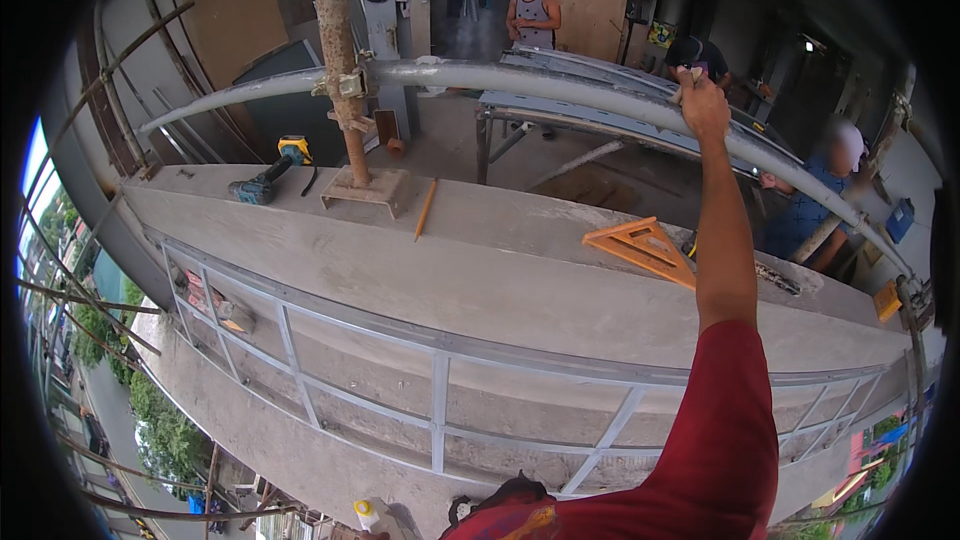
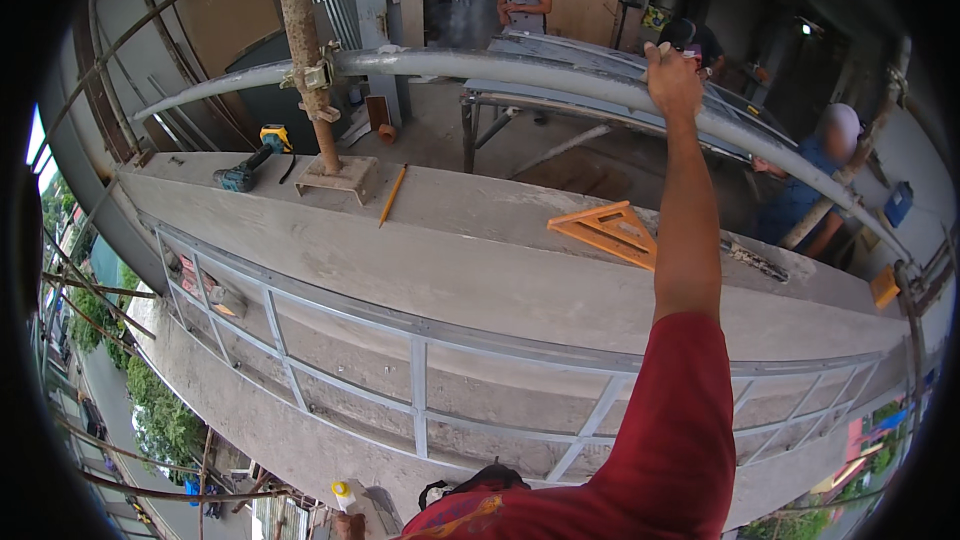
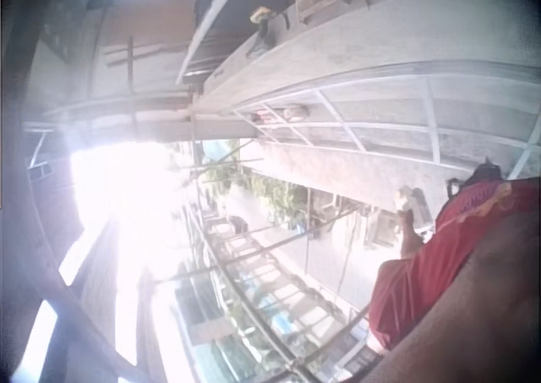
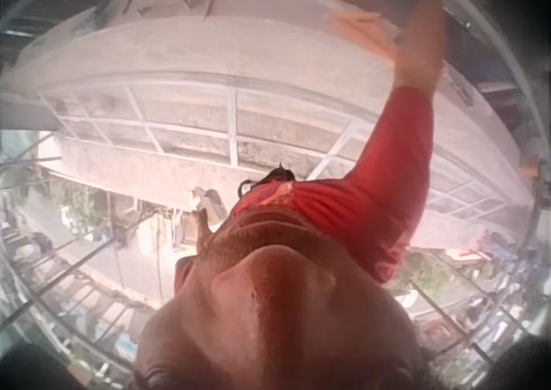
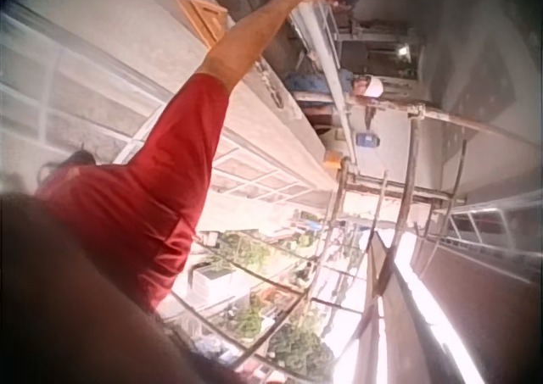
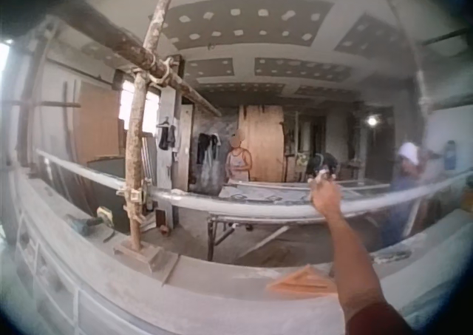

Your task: The person applies a white adhesive from a plastic bottle onto metal framing on a concrete surface using a small brush. They repeatedly dip the brush into the bottle and spread the adhesive along the frame joints. The person then moves along scaffolding to reach other sections.

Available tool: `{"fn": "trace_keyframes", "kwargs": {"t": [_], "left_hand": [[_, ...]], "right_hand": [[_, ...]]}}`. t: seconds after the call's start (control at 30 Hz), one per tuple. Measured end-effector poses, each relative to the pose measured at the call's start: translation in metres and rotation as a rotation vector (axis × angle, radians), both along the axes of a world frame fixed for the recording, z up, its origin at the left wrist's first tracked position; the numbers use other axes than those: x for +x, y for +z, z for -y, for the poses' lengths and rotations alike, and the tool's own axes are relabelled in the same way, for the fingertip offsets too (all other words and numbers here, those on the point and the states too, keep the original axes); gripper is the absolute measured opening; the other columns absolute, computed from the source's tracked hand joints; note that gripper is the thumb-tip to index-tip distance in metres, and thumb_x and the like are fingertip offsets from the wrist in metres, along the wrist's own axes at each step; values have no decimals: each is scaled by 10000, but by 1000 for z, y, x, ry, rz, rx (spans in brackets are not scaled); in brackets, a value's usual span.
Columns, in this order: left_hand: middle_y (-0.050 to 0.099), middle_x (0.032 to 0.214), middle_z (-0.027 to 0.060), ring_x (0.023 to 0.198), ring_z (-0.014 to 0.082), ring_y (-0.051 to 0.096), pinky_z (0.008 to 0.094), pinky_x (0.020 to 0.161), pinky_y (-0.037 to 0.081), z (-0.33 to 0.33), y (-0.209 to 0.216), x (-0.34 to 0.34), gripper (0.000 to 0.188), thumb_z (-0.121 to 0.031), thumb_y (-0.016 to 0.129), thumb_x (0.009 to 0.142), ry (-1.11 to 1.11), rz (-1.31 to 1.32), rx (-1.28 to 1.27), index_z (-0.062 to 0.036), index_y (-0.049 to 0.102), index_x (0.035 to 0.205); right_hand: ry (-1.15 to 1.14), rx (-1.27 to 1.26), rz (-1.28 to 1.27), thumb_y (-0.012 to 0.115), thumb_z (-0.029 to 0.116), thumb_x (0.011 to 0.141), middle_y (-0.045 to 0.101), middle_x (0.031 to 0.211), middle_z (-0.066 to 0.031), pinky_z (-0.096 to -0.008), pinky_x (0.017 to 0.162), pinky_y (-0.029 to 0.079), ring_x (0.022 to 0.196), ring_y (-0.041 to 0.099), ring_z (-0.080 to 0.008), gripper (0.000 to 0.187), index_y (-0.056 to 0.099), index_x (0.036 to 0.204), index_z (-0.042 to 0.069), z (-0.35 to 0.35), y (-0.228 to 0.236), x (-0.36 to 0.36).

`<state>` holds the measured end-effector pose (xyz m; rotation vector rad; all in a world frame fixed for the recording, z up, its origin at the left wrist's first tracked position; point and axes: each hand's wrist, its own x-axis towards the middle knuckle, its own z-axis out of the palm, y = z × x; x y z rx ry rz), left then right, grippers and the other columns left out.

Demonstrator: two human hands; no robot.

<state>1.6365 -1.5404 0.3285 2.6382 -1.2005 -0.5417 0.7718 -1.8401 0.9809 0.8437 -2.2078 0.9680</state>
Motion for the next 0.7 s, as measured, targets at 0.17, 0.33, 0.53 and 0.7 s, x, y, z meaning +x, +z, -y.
{"fn": "trace_keyframes", "kwargs": {"t": [0.17, 0.33, 0.53, 0.7], "left_hand": [[697, 987, 192, 929, 347, 679, 416, 825, 535, 16, 2, -31, 533, -202, 794, 580, -62, -154, 129, 8, 661, 1052], [704, 986, 188, 919, 339, 685, 404, 809, 542, 25, 9, -32, 522, -187, 800, 578, -73, -189, 160, 0, 668, 1047], [699, 986, 181, 904, 333, 679, 401, 788, 541, 29, 13, -28, 501, -222, 792, 622, -101, -185, 210, -8, 662, 1056], [673, 988, 173, 886, 336, 651, 414, 767, 525, 21, 16, -31, 499, -339, 759, 734, -185, -183, 249, -11, 632, 1089]], "right_hand": [[28, 58, -9, 448, 578, 921, 645, 1157, -241, -537, 981, 433, 1110, 589, -450, 572, 680, 1131, 100, -18, 10, -1], [-11, 45, -22, 449, 587, 919, 651, 1155, -229, -527, 987, 430, 1126, 580, -447, 572, 678, 1147, 114, -13, 9, -7], [17, 44, -25, 469, 621, 900, 657, 1150, -217, -513, 982, 431, 1131, 583, -427, 577, 681, 1157, 150, -12, 7, -10], [79, 21, -68, 490, 635, 889, 674, 1085, -220, -506, 937, 451, 1083, 609, -412, 571, 691, 1122, 153, -18, 6, -4]]}}
